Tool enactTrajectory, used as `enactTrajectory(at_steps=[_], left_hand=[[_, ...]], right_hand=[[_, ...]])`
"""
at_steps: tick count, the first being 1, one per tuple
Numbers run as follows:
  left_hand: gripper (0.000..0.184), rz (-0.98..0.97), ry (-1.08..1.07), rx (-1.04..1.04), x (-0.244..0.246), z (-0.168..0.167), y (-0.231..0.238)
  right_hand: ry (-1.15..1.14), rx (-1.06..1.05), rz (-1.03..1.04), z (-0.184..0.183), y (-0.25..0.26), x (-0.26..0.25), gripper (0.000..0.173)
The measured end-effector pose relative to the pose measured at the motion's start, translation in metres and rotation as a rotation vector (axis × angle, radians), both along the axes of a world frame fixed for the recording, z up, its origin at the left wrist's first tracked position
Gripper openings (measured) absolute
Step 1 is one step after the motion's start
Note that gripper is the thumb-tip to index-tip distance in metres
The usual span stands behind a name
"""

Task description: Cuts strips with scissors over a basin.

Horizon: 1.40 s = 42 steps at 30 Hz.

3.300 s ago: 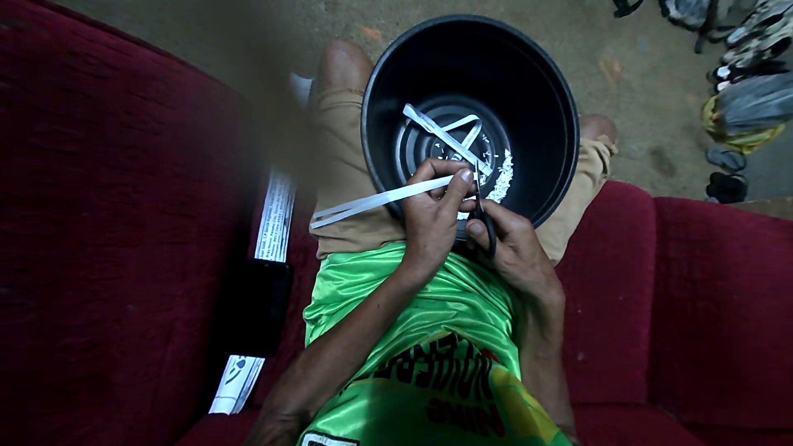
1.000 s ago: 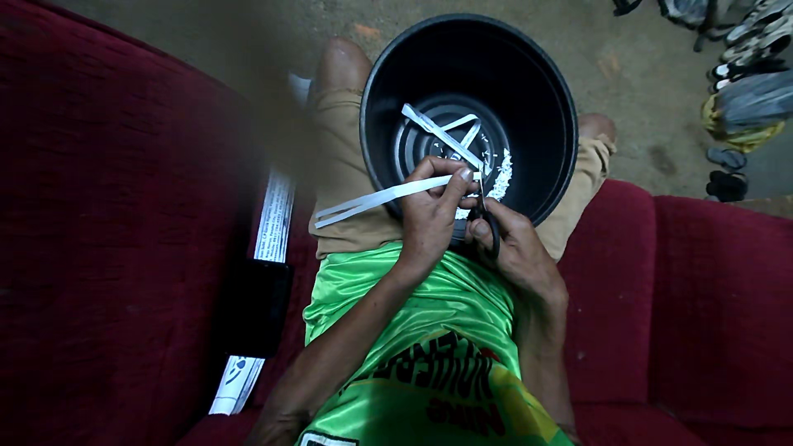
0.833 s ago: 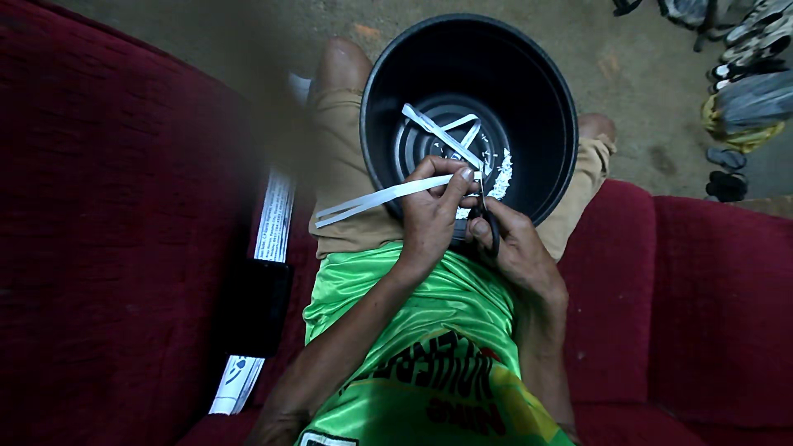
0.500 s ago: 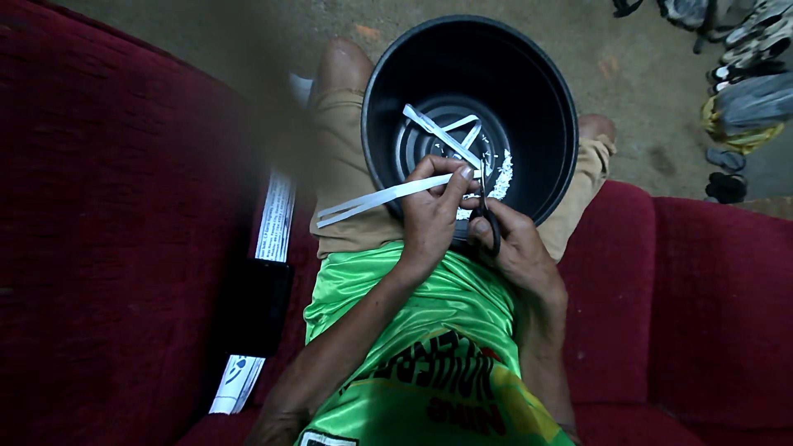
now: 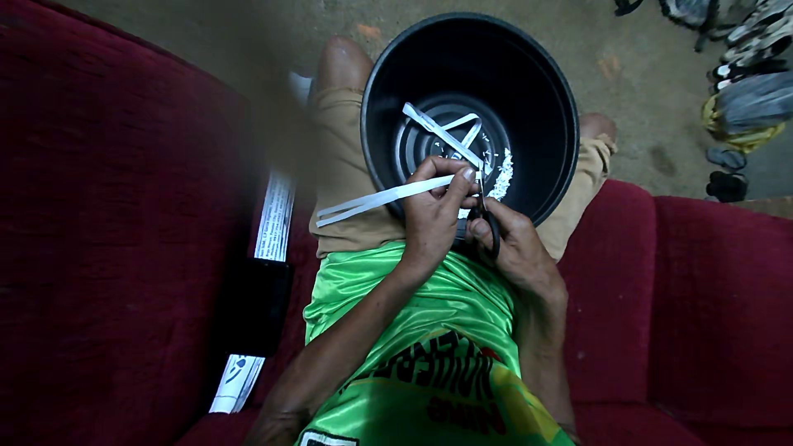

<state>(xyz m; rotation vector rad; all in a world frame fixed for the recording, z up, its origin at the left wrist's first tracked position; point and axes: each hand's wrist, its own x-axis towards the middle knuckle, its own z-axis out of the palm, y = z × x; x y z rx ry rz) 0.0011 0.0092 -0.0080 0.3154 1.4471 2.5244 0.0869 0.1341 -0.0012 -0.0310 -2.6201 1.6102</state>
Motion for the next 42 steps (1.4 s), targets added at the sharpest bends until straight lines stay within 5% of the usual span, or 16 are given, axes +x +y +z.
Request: enactTrajectory(at_steps=[7,12,28,34,42], left_hand=[[0.005,-0.004,0.021,-0.063,0.0037,0.0023,-0.0054],[0.007,-0.011,0.009,-0.093,0.0058,0.0049,-0.0084],[0.005,0.023,0.022,-0.041,0.0024,-0.0007,-0.0020],[0.004,0.036,-0.006,-0.015,0.0002,-0.0004,-0.0005],[0.005,-0.024,0.007,-0.067,0.0093,0.0053,-0.0063]], right_hand=[[-0.011,-0.023,-0.031,0.0011,-0.0023,0.0015,0.032],[-0.059,-0.008,0.026,0.0019,-0.0017,0.0034,0.049],[-0.001,-0.021,-0.023,0.0010,-0.0030,0.0007,0.031],[-0.050,-0.020,0.023,0.0009,-0.0025,0.0030,0.044],[-0.045,-0.007,0.014,0.0003,-0.0023,0.0007,0.039]])
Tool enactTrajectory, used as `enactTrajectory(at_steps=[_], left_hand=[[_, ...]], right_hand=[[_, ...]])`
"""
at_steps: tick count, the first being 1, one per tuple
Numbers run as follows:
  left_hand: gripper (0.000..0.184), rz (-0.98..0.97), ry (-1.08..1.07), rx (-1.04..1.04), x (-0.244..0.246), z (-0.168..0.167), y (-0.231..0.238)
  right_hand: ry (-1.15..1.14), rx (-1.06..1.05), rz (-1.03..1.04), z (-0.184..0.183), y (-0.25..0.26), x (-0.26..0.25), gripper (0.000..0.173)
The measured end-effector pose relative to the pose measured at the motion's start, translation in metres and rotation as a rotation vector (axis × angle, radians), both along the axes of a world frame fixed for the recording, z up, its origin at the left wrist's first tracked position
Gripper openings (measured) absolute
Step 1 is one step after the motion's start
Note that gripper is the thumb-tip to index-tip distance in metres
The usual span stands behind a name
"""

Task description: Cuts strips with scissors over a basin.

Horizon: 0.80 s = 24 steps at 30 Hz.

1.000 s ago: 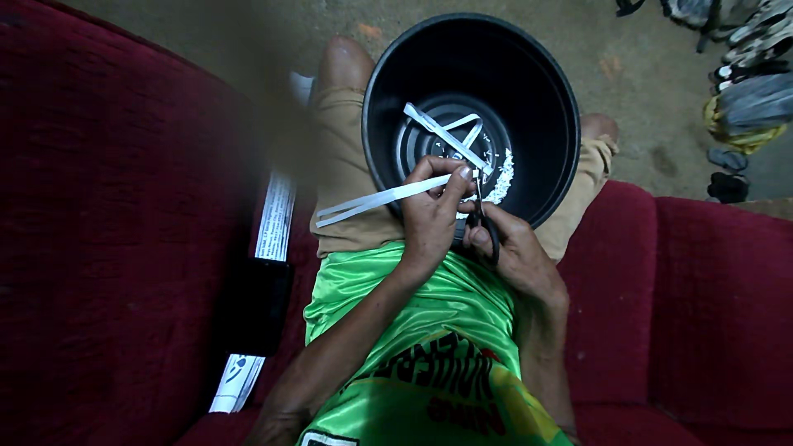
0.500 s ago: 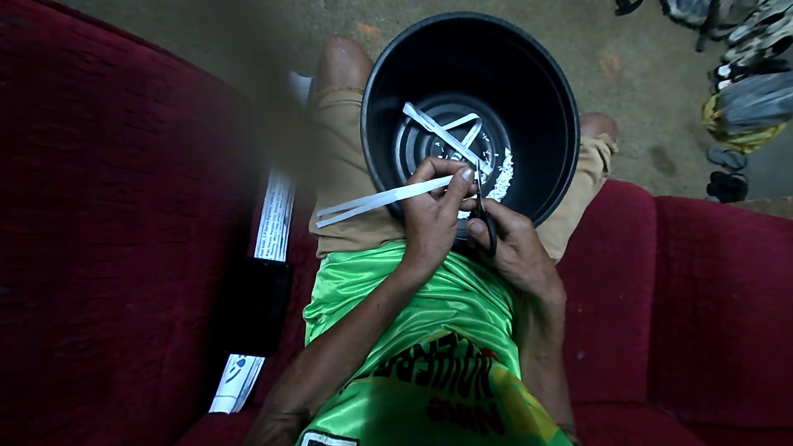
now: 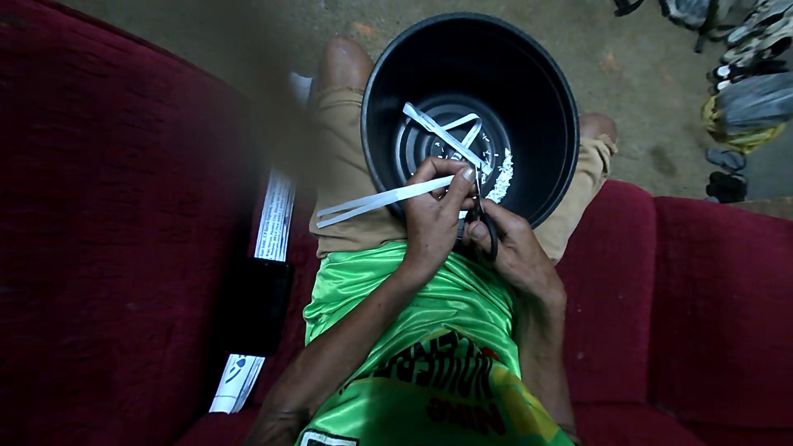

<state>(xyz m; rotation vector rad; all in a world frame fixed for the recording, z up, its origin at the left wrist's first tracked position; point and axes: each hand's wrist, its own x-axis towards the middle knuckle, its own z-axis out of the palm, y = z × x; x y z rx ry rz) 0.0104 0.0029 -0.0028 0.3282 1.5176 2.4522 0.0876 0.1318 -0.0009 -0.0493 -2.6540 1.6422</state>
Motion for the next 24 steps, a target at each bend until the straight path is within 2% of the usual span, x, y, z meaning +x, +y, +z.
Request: enactTrajectory(at_steps=[12,18,24], left_hand=[[0.005,0.009,-0.001,0.006,-0.0012,-0.0003,0.0012],[0.003,0.044,-0.042,0.055,-0.0073,-0.0036,0.0067],[0.004,0.048,-0.018,0.077,-0.0074,-0.0075,0.0087]], right_hand=[[0.067,0.001,-0.039,-0.0004,-0.0031,-0.0012,0.028],[-0.020,0.025,-0.004,0.0011,-0.0009,0.0023,0.046],[0.003,0.020,-0.004,0.0006,-0.0005,-0.0006,0.042]])
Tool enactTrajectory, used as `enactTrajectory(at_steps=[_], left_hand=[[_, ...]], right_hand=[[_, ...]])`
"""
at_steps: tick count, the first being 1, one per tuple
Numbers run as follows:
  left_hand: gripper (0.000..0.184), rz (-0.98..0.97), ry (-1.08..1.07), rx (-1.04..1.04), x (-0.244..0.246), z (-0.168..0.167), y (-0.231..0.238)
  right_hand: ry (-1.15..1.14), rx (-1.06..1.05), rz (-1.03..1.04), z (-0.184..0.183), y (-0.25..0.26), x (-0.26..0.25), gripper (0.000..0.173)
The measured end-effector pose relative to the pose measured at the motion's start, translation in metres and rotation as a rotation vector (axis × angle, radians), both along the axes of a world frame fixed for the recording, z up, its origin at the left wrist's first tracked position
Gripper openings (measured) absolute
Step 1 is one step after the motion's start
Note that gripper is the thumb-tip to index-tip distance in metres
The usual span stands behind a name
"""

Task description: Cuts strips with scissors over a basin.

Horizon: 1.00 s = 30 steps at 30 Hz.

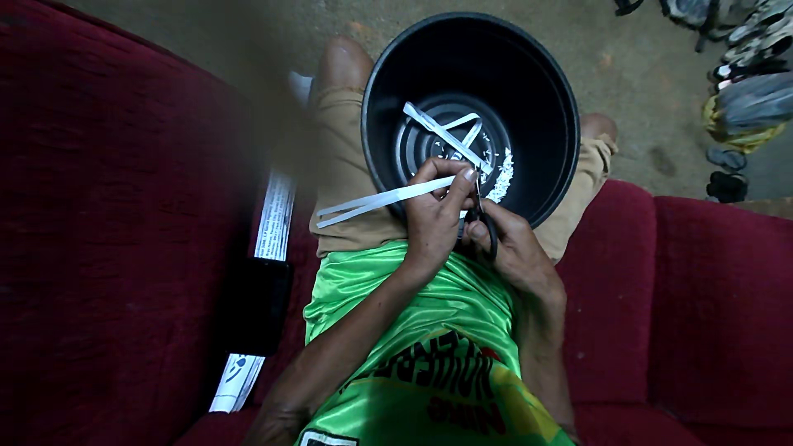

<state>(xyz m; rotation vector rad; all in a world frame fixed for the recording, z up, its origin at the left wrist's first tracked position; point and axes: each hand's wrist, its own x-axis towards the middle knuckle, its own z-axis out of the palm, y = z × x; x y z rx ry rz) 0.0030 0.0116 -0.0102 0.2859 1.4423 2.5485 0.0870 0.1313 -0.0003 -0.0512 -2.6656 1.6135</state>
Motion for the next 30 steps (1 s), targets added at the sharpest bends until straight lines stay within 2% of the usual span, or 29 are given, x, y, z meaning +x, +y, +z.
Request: enactTrajectory(at_steps=[5,9,17,30], left_hand=[[0.005,-0.054,0.003,-0.068,0.0065,0.0053,-0.0070],[0.006,-0.061,0.005,-0.084,0.0073,0.0057,-0.0080],[0.006,-0.060,0.009,-0.077,0.0075,0.0052,-0.0081],[0.006,-0.058,0.009,-0.068,0.0081,0.0045,-0.0078]], right_hand=[[0.027,0.012,0.000,-0.0001,-0.0002,-0.0009,0.038],[0.022,0.007,0.005,0.0004,-0.0001,-0.0008,0.043],[0.022,-0.012,-0.002,-0.0006,-0.0002,-0.0004,0.038],[0.017,-0.017,0.006,-0.0006,0.0003,-0.0007,0.042]])
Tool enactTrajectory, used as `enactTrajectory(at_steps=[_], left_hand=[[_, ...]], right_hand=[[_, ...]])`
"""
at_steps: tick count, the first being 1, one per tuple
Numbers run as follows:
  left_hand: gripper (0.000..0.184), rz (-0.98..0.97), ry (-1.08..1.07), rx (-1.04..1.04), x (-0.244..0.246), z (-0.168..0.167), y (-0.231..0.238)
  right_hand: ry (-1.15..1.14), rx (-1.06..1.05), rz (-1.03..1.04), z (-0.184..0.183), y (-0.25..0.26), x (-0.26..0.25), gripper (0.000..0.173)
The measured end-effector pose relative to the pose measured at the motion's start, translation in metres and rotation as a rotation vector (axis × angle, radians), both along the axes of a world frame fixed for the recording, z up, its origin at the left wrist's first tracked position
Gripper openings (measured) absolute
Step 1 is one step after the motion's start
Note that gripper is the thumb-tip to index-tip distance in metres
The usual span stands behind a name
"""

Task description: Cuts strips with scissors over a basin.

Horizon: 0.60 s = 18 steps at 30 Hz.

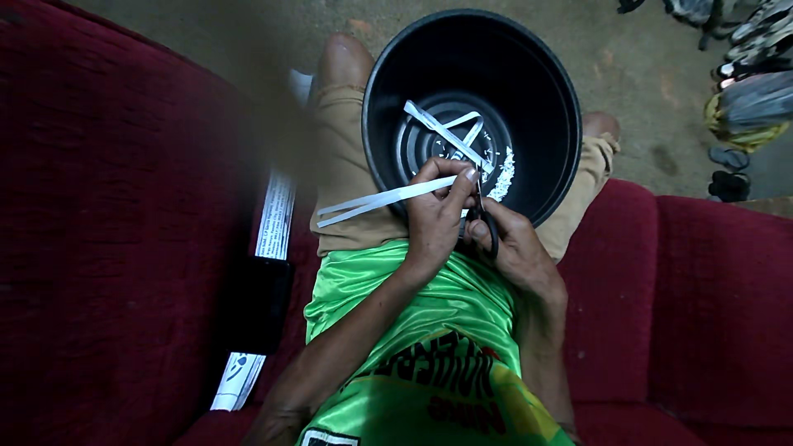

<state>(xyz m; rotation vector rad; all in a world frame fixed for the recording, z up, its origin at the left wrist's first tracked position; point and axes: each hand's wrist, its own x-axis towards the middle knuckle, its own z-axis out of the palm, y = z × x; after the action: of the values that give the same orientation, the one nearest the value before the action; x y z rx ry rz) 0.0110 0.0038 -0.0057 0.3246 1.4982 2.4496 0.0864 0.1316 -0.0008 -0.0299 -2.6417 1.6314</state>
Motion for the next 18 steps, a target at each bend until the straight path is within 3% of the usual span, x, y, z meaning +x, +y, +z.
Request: enactTrajectory(at_steps=[18], left_hand=[[0.010,-0.065,0.014,0.019,-0.013,-0.003,-0.001]], right_hand=[[-0.013,0.020,-0.045,0.002,0.003,0.002,0.035]])
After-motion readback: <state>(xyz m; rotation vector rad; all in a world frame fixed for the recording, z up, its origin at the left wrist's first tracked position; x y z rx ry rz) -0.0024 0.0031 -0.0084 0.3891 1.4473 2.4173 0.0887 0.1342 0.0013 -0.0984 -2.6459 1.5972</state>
